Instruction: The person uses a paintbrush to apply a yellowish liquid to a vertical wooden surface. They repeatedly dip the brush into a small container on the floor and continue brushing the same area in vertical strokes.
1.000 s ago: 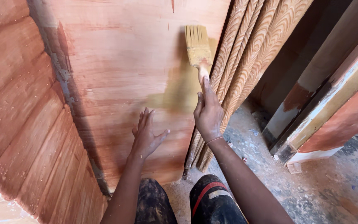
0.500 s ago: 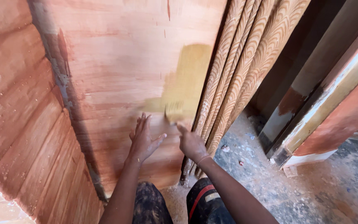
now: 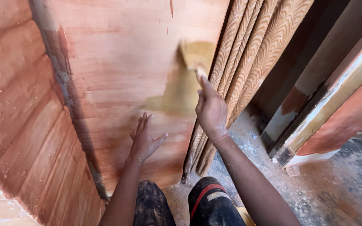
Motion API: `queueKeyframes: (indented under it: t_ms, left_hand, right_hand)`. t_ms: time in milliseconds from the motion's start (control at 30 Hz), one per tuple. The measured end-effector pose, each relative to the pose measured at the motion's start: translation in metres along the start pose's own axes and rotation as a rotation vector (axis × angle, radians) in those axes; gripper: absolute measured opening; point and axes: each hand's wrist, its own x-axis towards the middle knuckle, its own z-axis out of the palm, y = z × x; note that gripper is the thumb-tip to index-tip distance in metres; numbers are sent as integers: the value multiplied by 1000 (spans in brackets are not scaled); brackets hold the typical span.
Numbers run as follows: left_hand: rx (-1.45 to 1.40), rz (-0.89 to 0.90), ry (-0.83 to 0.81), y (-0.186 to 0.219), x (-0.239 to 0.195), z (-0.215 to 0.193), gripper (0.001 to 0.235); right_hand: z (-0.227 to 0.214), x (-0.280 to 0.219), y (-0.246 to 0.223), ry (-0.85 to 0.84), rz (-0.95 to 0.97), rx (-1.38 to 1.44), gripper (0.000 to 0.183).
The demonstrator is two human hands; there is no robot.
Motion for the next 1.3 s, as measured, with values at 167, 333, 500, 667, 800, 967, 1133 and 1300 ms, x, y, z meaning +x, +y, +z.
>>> queueKeyframes:
  t_ms: [167, 333, 500, 667, 800, 967, 1133, 1300]
  left_hand:
    - [11, -14, -19, 1, 0, 0, 101]
    - [21, -20, -24, -1, -2, 1, 101]
    - [18, -35, -26, -3, -1, 1, 100]
    - [19, -16, -54, -1, 0, 2, 102]
    - [42, -14, -53, -1, -1, 6, 102]
    - [50, 12, -37, -4, -2, 10, 102]
    - [40, -33, -69, -6, -3, 10, 102]
    - [45, -1, -43, -5, -4, 7, 101]
  right_hand:
    - [18, -24, 14, -52, 34, -32, 40]
    - [57, -121, 40, -580, 287, -128, 37]
    - [58, -155, 60, -562, 142, -111, 24]
    - [24, -52, 59, -242, 20, -138, 27]
    - [-14, 12, 36, 58, -183, -99, 34]
    - [-16, 11, 36, 22, -42, -111, 39]
    - [32, -75, 73, -213, 63, -25, 37]
    - [61, -153, 113, -576, 234, -110, 29]
